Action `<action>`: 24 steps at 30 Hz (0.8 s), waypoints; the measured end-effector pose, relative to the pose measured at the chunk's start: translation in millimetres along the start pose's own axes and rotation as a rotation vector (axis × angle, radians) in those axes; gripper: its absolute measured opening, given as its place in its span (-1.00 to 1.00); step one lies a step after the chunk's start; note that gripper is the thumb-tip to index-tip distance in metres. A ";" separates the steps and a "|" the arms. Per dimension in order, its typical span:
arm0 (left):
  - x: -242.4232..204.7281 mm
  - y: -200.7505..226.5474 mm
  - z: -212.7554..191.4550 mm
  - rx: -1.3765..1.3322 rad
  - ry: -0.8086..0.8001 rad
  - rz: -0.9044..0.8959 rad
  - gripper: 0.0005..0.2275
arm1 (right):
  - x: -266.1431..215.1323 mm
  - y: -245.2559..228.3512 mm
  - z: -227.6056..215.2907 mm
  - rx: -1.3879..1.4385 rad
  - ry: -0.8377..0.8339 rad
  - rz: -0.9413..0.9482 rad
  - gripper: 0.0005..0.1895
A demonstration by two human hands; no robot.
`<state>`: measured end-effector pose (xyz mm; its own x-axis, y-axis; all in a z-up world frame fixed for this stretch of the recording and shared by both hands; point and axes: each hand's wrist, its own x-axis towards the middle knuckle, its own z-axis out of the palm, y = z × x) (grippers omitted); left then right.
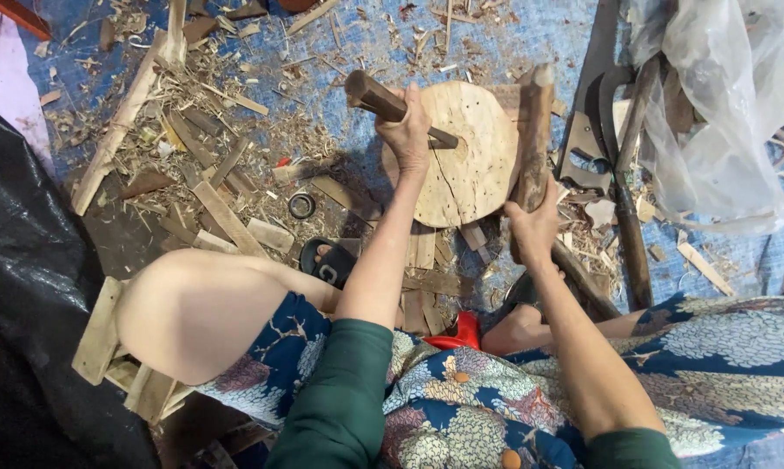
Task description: Using a wooden mallet and chisel to carve and shape a circular piece of wood while sitting on the floor.
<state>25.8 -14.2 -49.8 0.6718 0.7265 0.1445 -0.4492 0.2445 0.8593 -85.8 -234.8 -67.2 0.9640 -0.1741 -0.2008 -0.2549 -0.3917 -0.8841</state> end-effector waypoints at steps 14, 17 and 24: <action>-5.8 -4.2 5.1 0.198 -0.038 -0.029 -0.92 | 40.9 -319.2 -86.1 -0.803 -0.294 -1.227 -0.13; -5.9 -3.0 8.6 0.320 -0.017 0.001 -0.87 | 53.8 -303.6 -62.2 -0.773 -0.271 -1.296 -0.60; -16.2 -39.1 -0.3 0.406 0.017 0.007 -0.90 | 46.6 -324.1 -47.6 -1.343 -0.240 -1.330 -0.05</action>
<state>32.3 -35.4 -85.9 0.6581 0.7387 0.1453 -0.1817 -0.0315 0.9828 38.1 -159.0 230.1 0.5161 0.8522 0.0860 0.7862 -0.5112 0.3474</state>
